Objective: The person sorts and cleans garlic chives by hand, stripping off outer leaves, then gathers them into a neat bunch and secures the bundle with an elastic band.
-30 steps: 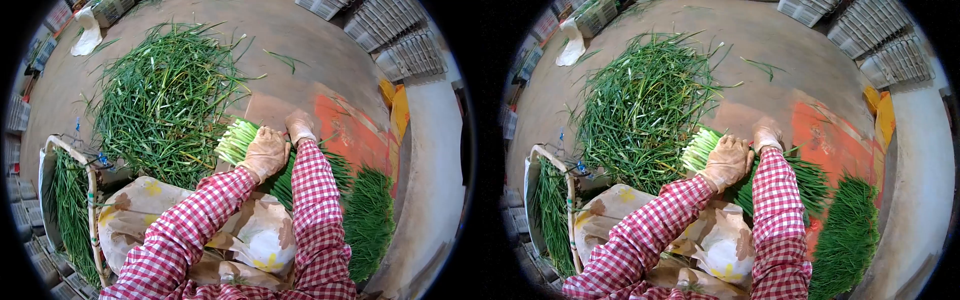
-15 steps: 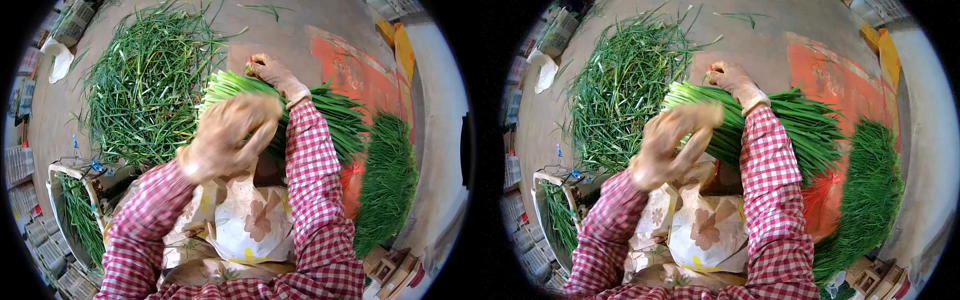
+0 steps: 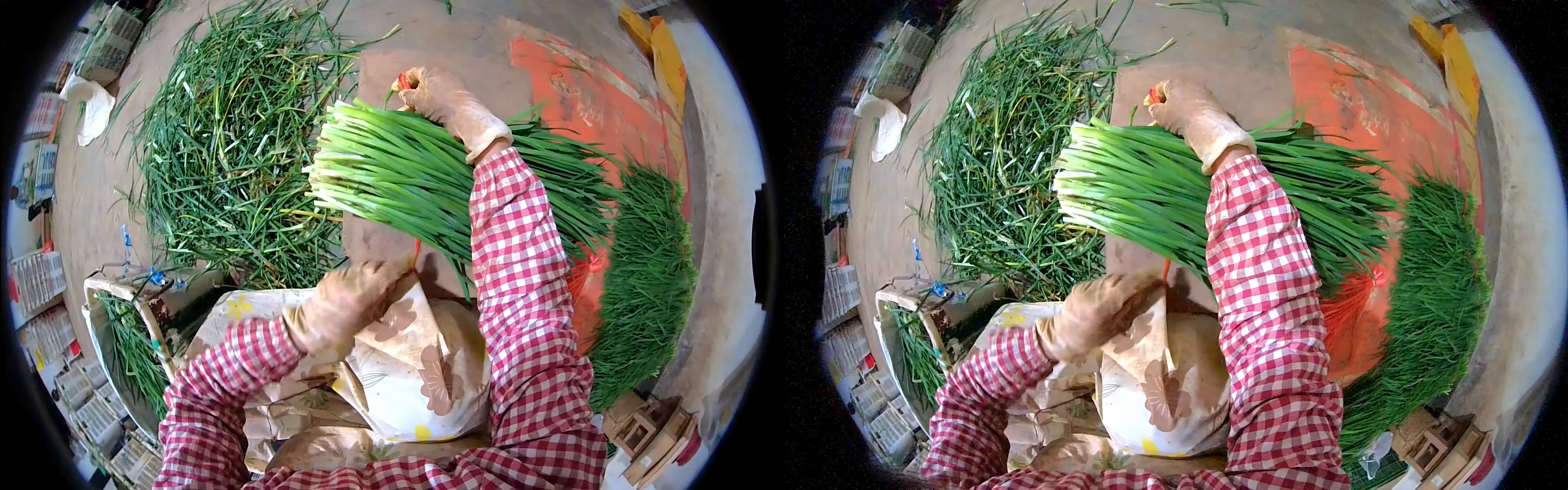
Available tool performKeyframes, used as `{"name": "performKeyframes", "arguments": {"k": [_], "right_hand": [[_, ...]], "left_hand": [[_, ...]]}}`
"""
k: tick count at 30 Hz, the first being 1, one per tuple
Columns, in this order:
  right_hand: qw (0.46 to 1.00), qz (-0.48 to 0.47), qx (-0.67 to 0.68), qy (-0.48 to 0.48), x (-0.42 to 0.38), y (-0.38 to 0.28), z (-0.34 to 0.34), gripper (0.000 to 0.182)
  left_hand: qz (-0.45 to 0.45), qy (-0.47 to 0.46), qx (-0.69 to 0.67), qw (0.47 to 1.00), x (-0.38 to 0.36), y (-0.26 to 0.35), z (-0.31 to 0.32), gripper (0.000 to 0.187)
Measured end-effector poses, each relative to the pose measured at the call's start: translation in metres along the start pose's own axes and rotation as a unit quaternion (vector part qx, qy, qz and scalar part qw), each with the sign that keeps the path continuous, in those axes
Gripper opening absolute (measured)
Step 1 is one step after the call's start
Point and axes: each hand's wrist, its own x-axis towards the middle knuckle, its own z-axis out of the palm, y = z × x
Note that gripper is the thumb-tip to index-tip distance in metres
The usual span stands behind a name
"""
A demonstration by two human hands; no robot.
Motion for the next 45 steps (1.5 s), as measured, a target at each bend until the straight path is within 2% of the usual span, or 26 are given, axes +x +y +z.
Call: {"name": "performKeyframes", "arguments": {"k": [2,3,6,8,10,11,12,14,15,16,18,19,21,22,24,26,27,28,30,32,36,38,39,42,43,45], "right_hand": [[0.999,-0.008,-0.036,0.012,0.0,-0.001,-0.002,0.027],[0.997,-0.017,-0.07,0.022,-0.001,-0.005,-0.003,0.024],[0.997,0.029,-0.074,0.01,-0.014,-0.018,-0.013,0.023],[0.999,0.037,0.016,0.016,-0.023,-0.027,-0.017,0.021],[0.994,0.067,0.078,0.024,-0.023,-0.025,-0.017,0.02],[0.992,0.062,0.103,0.03,-0.024,-0.023,-0.017,0.019],[0.992,0.06,0.104,0.028,-0.025,-0.023,-0.019,0.019],[0.989,0.067,0.126,0.04,-0.028,-0.022,-0.019,0.019],[0.989,0.065,0.126,0.037,-0.025,-0.016,-0.018,0.019],[0.994,0.062,0.086,0.01,-0.019,-0.008,-0.017,0.019],[0.997,0.055,0.046,-0.022,-0.013,0.003,-0.007,0.019],[0.999,0.03,-0.014,-0.041,-0.012,0.005,-0.003,0.019],[0.995,0.003,-0.076,-0.061,-0.012,0.005,0.002,0.018],[0.996,0.004,-0.078,-0.053,-0.015,0.001,0.003,0.018],[0.995,0.001,-0.084,-0.044,-0.017,-0.001,0.004,0.017],[0.993,0.006,-0.094,-0.066,-0.014,-0.001,0.002,0.023],[0.993,-0.001,-0.096,-0.063,-0.015,-0.005,0.003,0.023],[0.992,0.003,-0.117,-0.04,-0.018,-0.008,0.004,0.022],[0.99,0.005,-0.14,-0.018,-0.024,-0.014,0.003,0.021],[0.983,0.036,-0.179,-0.033,-0.03,-0.022,0.0,0.026],[0.98,0.033,-0.193,-0.027,-0.038,-0.033,-0.006,0.029],[0.981,0.043,-0.183,-0.041,-0.04,-0.037,-0.008,0.03],[0.982,0.051,-0.174,-0.055,-0.041,-0.037,-0.01,0.03],[0.978,0.035,-0.198,-0.056,-0.041,-0.039,-0.011,0.029],[0.978,0.034,-0.197,-0.056,-0.041,-0.037,-0.009,0.029],[0.972,0.022,-0.232,-0.005,-0.042,-0.038,-0.003,0.028]], "left_hand": [[0.069,-0.134,0.039,0.988,0.025,-0.012,-0.01,0.041],[0.109,-0.153,0.092,0.978,0.032,-0.02,-0.003,0.049],[0.244,-0.033,0.167,0.955,0.046,-0.027,0.008,0.033],[0.253,0.003,0.166,0.953,0.045,-0.023,0.008,0.017],[0.235,0.043,0.185,0.953,0.039,-0.02,0.013,0.014],[0.159,-0.005,0.107,0.982,0.033,-0.02,0.024,0.012],[0.157,-0.005,0.109,0.982,0.034,-0.021,0.023,0.012],[0.037,-0.108,-0.121,0.986,0.029,-0.027,0.016,0.014],[0.013,-0.003,-0.261,0.965,0.021,-0.017,-0.007,0.015],[-0.102,-0.067,-0.359,0.925,0.004,-0.017,-0.005,0.013],[-0.162,-0.062,-0.499,0.849,-0.017,-0.011,-0.006,0.008],[-0.164,-0.057,-0.499,0.849,-0.022,-0.004,-0.009,0.008],[-0.314,-0.026,-0.649,0.692,-0.025,0.016,-0.014,0.013],[-0.215,0.058,-0.702,0.676,-0.024,0.023,-0.001,0.017],[-0.202,0.099,-0.776,0.589,-0.021,0.037,0.001,0.019],[-0.222,0.132,-0.767,0.587,-0.007,0.032,-0.006,0.016],[-0.282,0.134,-0.73,0.608,0.001,0.034,-0.014,0.013],[-0.253,0.168,-0.767,0.566,0.016,0.049,-0.021,0.01],[-0.245,0.141,-0.738,0.613,0.037,0.054,-0.022,0.008],[-0.261,0.132,-0.733,0.615,0.052,0.052,-0.022,0.01],[-0.25,0.165,-0.777,0.553,0.061,0.052,-0.027,0.013],[-0.252,0.168,-0.749,0.589,0.057,0.048,-0.024,0.013],[-0.239,0.173,-0.768,0.568,0.057,0.048,-0.023,0.014],[-0.244,0.172,-0.753,0.587,0.058,0.055,-0.024,0.014],[-0.259,0.166,-0.703,0.641,0.061,0.06,-0.025,0.014],[-0.276,0.144,-0.711,0.63,0.072,0.067,-0.028,0.014]]}}
